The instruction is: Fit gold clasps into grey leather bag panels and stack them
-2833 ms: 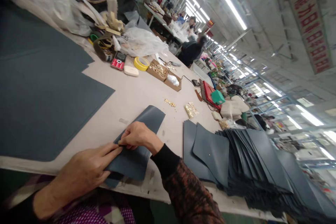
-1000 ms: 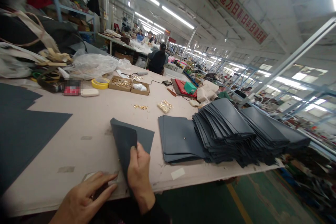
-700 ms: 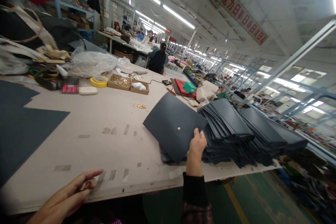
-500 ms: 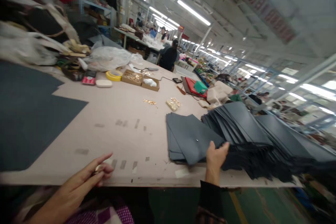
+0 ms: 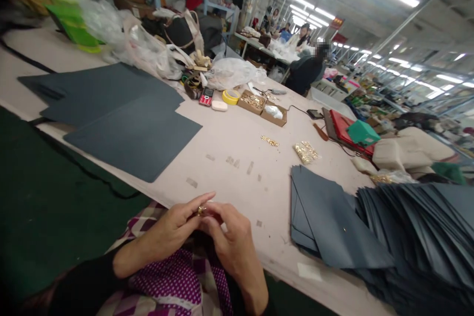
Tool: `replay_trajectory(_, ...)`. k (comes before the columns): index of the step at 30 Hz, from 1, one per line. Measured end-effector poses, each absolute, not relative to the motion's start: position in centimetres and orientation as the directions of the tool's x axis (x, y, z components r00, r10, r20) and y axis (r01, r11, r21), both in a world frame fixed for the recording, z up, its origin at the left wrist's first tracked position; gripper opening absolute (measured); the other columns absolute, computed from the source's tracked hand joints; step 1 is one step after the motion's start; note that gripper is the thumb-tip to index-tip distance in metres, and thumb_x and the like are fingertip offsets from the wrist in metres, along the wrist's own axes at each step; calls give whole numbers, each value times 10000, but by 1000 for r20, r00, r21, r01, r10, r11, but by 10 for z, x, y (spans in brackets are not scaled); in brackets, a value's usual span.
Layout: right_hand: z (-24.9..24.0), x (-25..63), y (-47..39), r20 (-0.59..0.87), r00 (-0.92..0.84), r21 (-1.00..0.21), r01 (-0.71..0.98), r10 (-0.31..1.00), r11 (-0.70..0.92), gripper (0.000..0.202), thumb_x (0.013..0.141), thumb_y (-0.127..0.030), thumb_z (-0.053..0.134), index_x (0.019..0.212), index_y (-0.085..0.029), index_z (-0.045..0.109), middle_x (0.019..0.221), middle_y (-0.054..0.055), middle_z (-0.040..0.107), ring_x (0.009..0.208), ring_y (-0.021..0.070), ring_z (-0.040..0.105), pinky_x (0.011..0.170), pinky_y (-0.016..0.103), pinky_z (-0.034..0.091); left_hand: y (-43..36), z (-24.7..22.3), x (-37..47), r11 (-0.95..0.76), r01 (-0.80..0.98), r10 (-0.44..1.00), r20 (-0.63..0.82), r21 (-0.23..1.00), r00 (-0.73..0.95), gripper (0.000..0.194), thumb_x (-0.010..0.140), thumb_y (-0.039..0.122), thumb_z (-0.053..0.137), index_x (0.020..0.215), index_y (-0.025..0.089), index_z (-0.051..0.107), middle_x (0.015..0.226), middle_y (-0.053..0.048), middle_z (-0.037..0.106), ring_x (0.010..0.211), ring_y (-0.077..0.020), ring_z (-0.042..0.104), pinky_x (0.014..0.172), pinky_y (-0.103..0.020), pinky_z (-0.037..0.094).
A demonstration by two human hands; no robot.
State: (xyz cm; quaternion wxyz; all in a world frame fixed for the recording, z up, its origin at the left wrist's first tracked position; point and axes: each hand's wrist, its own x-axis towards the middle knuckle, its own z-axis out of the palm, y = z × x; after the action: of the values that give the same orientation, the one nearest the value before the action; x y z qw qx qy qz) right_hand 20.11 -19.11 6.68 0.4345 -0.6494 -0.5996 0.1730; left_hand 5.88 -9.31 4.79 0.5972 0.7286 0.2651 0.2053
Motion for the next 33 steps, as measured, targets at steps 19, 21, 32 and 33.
replay_trajectory(19,56,145,17,304,-98,-614,740,948,274,175,904,-223,516,913,-205,689,879,42,740,805,191,673,745,290,503,-45,17,-57,496,-332,866,-431,802,253,339,672,325,756,952,157,663,782,-17,640,692,-118,578,573,-200,438)
replay_trajectory(21,51,137,41,323,-185,-481,812,928,330,186,908,-182,495,909,-199,680,891,56,736,860,209,656,794,310,490,-41,13,-61,486,-379,874,-444,788,197,381,687,405,766,950,148,664,716,-6,628,640,-102,560,534,-180,395)
replay_trajectory(32,85,168,-32,-276,-448,-655,735,850,175,211,813,-114,541,793,-227,717,750,-21,715,679,136,632,629,230,450,-51,10,-55,369,-214,928,-346,904,137,415,734,509,727,943,153,690,860,-60,734,803,-227,664,691,-298,527)
replay_trajectory(33,82,171,-37,-284,-408,-727,682,868,83,177,813,-144,556,804,-217,717,743,-17,707,668,131,626,617,227,458,-55,11,-53,362,-199,929,-335,911,156,418,736,502,726,962,152,694,945,-78,742,942,-264,663,807,-333,531)
